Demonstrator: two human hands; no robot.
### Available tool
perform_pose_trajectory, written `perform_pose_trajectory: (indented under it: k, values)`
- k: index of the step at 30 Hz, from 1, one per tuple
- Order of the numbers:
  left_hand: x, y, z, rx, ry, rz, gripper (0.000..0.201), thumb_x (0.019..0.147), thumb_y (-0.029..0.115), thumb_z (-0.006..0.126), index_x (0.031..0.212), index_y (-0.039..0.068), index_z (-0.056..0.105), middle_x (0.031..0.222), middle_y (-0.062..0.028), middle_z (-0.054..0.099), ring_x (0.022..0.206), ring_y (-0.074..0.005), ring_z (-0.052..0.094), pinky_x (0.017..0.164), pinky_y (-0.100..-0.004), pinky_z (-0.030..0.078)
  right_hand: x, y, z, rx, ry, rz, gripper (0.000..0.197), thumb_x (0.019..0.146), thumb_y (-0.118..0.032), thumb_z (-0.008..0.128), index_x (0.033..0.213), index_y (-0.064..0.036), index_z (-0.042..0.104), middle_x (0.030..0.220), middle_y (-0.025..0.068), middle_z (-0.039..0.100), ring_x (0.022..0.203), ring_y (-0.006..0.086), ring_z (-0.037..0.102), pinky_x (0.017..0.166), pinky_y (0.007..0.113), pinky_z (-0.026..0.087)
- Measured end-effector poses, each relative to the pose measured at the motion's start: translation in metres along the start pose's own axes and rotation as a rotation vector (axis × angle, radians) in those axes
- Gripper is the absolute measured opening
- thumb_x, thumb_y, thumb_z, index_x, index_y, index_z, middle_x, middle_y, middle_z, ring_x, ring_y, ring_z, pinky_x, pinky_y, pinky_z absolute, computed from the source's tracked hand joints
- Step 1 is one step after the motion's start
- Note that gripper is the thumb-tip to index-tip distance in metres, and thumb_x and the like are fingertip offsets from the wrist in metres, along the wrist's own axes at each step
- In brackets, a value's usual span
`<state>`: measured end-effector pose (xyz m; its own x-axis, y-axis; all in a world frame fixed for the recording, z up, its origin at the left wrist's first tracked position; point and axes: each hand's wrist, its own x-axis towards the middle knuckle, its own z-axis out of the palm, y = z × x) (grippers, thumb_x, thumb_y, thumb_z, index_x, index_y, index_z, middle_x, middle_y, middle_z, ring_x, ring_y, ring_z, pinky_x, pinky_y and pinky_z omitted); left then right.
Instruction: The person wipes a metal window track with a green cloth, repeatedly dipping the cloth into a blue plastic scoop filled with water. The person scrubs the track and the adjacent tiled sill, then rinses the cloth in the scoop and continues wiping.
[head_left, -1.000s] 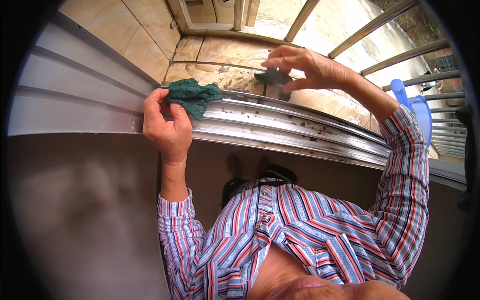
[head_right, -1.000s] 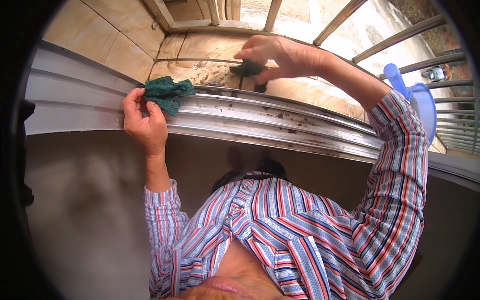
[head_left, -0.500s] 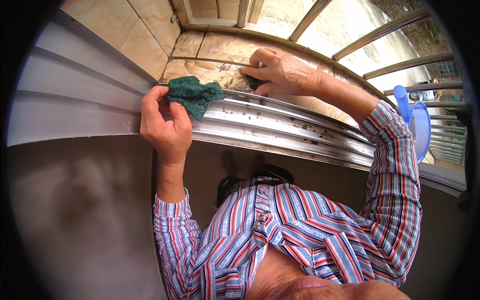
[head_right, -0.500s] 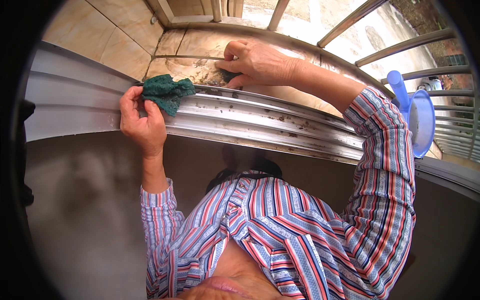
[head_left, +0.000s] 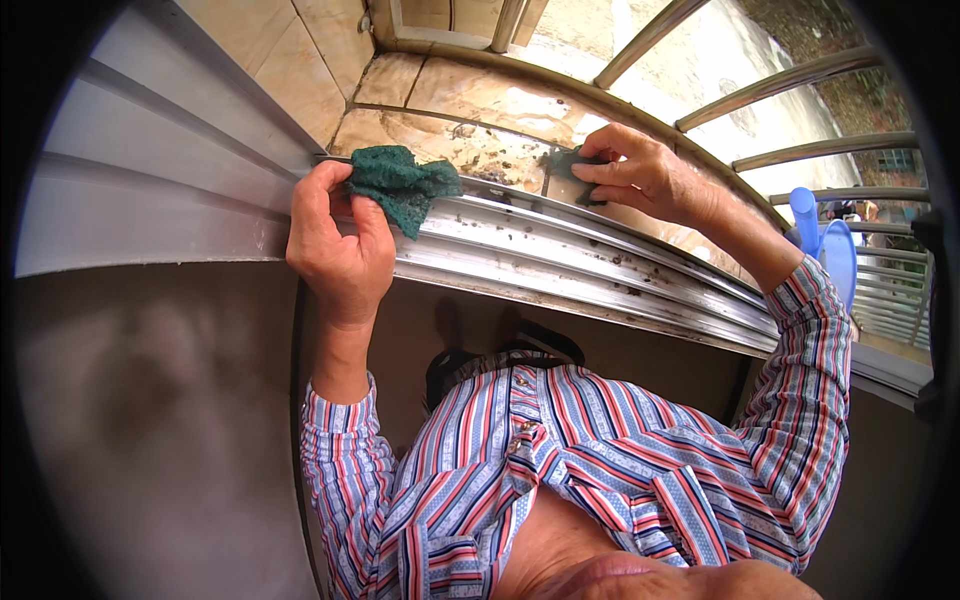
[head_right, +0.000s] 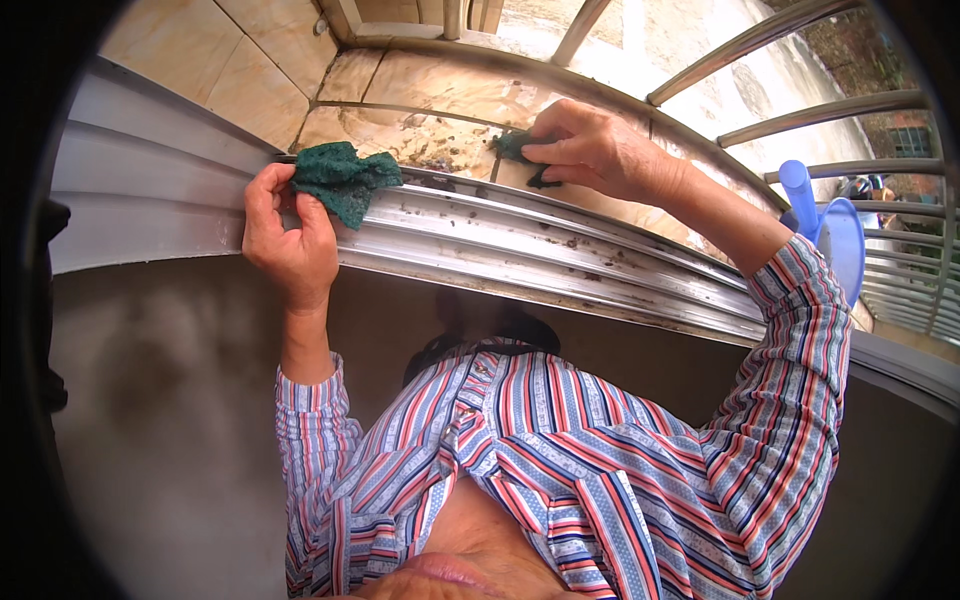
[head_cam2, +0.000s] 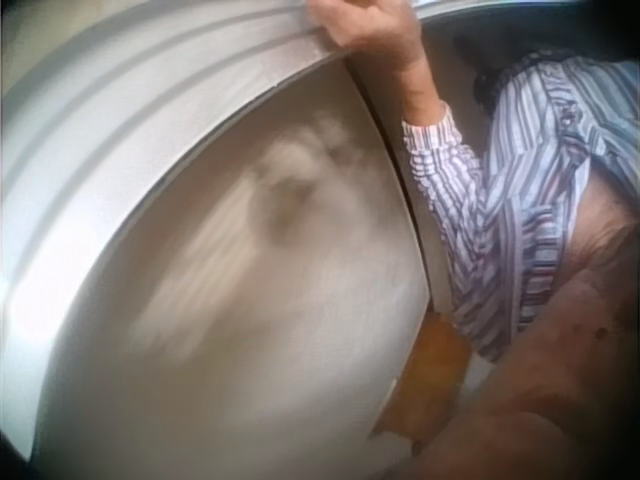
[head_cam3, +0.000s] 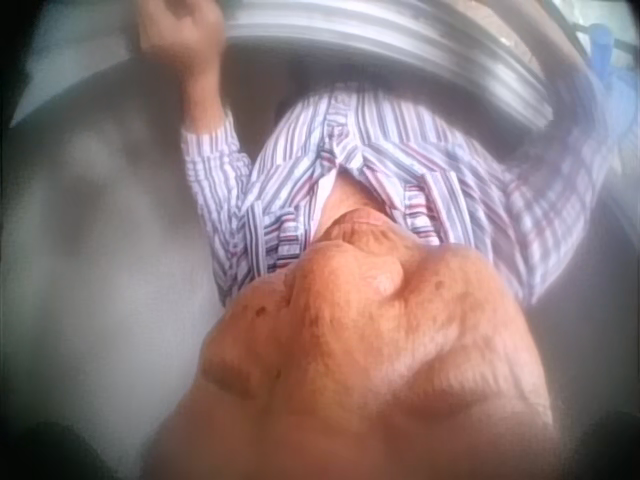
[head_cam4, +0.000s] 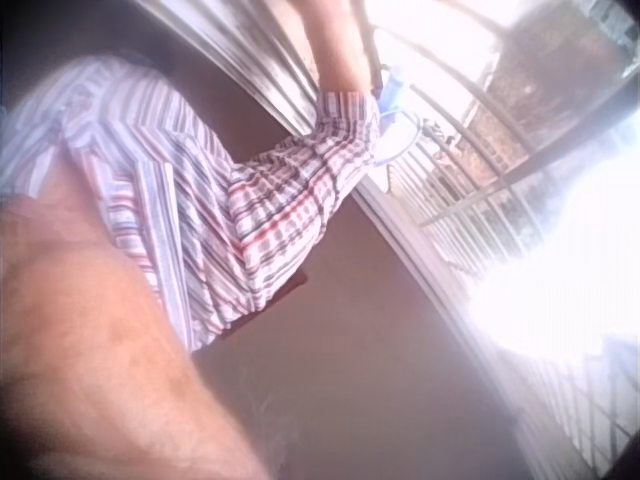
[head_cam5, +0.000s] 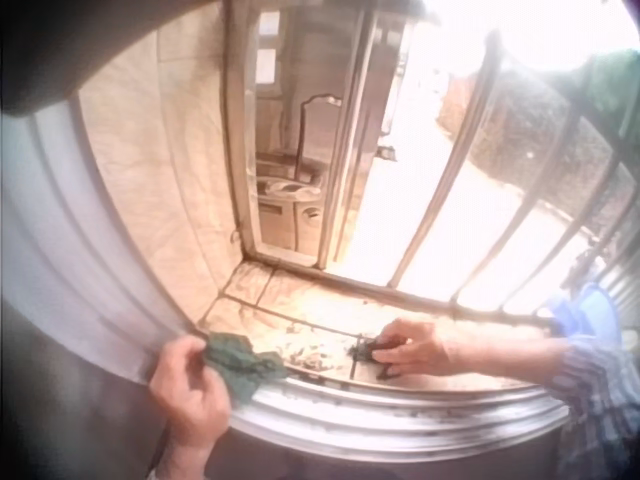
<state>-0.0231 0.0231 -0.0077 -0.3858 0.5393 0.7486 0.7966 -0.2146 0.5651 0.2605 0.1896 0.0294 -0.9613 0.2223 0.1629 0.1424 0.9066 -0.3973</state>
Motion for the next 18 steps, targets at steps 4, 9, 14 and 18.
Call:
perform_pose_trajectory:
  k: [4,9,14,18]
  values:
    - [0.001,-0.002,0.0,0.004,0.008,0.013,0.028,0.076,-0.008,0.059,0.104,-0.001,0.059,0.093,-0.0109,0.064,0.073,-0.0233,0.065,0.067,-0.0312,0.054,0.038,0.002,0.022,0.108,0.043,-0.112,0.02,0.079,-0.009,0.075,0.098,-0.0042,0.071,0.098,0.0116,0.061,0.087,0.0287,0.063,0.075,0.035,0.054]
    - [0.002,-0.002,0.001,-0.006,0.008,0.001,0.029,0.076,-0.008,0.059,0.104,-0.001,0.059,0.092,-0.0108,0.064,0.073,-0.0233,0.065,0.067,-0.031,0.054,0.065,0.002,0.029,0.13,0.096,-0.152,0.021,0.078,-0.009,0.075,0.098,-0.0044,0.071,0.1,0.0107,0.061,0.086,0.0268,0.064,0.076,0.034,0.054]
    - [0.001,0.004,0.002,-0.011,-0.002,-0.006,0.029,0.076,-0.008,0.059,0.104,-0.001,0.059,0.092,-0.011,0.064,0.073,-0.0232,0.065,0.067,-0.0311,0.054,0.029,0.004,-0.006,0.036,0.139,0.052,0.037,0.077,-0.011,0.076,0.113,-0.0072,0.069,0.11,0.0102,0.061,0.098,0.024,0.063,0.083,0.035,0.055]
    - [0.001,0.006,0.003,0.008,-0.008,0.01,0.028,0.076,-0.008,0.058,0.104,-0.001,0.059,0.092,-0.0109,0.064,0.073,-0.0229,0.065,0.067,-0.0313,0.055,0.011,0.001,-0.003,-0.102,0.034,0.125,0.029,0.077,-0.01,0.075,0.104,-0.0042,0.07,0.109,0.0141,0.062,0.097,0.0295,0.063,0.084,0.038,0.053]
